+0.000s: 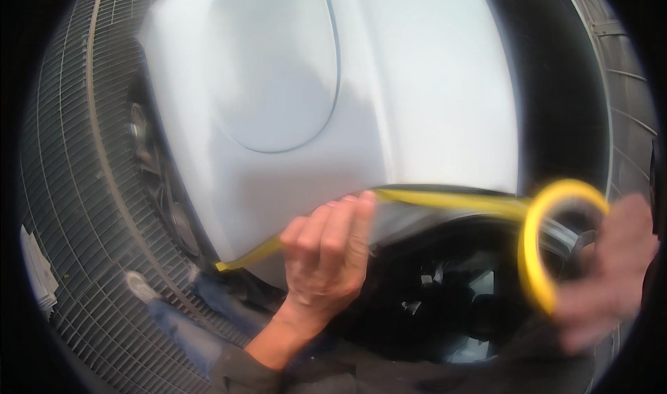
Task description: The person opens the rear passenger door of a white car and applies yellow masking tape along the door edge and lower body panel. The person smooths the tape and continues applying it around the door frame and adjacent panels.
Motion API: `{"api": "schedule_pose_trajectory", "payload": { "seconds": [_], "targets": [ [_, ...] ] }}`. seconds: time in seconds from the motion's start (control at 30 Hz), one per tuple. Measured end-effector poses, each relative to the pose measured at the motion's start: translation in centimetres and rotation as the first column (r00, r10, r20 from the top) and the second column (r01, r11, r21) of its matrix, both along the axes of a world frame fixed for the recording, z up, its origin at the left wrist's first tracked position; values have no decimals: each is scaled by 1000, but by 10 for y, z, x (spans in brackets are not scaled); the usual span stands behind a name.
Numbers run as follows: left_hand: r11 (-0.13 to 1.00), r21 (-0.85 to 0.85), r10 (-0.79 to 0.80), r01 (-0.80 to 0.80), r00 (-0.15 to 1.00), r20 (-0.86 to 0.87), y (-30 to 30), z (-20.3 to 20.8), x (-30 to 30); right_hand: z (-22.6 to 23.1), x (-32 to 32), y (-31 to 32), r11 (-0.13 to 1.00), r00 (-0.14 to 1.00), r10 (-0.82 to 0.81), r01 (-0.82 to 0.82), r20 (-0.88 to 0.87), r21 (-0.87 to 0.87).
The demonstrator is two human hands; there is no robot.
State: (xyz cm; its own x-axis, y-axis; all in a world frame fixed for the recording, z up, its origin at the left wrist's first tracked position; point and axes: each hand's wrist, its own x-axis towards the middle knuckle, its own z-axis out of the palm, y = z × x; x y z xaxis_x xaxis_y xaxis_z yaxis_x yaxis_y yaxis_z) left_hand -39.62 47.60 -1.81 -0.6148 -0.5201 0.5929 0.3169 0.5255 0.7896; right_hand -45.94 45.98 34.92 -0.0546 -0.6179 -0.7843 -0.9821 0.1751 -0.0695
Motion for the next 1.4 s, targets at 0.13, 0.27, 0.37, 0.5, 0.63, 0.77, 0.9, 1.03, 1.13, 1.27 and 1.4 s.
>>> {"api": "schedule_pose_trajectory", "payload": {
  "seconds": [0.13, 0.27, 0.37, 0.5, 0.63, 0.77, 0.9, 1.03, 1.13, 1.27, 1.4],
  "targets": [
    [1000, 0, -27, 27, 1000, -7, -1, 3, 1, -18, 16, 6, 996, 693, -45, -22, -720, -83],
    [999, -2, -43, 43, 999, 6, -4, 4, 2, -7, 11, 19, 995, 411, -89, 68, -907, -67],
    [999, 10, -54, 54, 999, 5, -4, 6, 2, 2, 4, 36, 998, 476, -50, -20, -878, -67],
    [998, 21, -67, 67, 998, -8, -5, 10, 1, 4, 3, 35, 996, 532, -85, 10, -843, -93],
    [992, 66, -109, 110, 994, -25, -6, 17, 0, 8, 14, 28, 996, 557, -88, 39, -826, -81],
    [997, 55, -59, 61, 998, -36, -4, 16, -3, 29, 36, 0, 980, 683, -137, 198, -717, 1],
    [991, 54, -123, 124, 992, -14, -10, 17, 1, 26, 42, -7, 965, 739, -232, 258, -632, -53],
    [985, 50, -164, 164, 986, -11, -13, 19, 2, 25, 30, 17, 960, 675, -280, 194, -682, -202],
    [982, 56, -180, 180, 984, -4, -14, 19, 2, 25, 17, 22, 966, 631, -254, 198, -733, -164],
    [980, 53, -192, 192, 981, -2, -16, 22, 2, 29, 12, 27, 958, 593, -256, 260, -763, -119],
    [984, 38, -176, 176, 984, -16, -16, 22, 0, 21, 19, 29, 948, 553, -305, 255, -776, -191]
  ]
}}
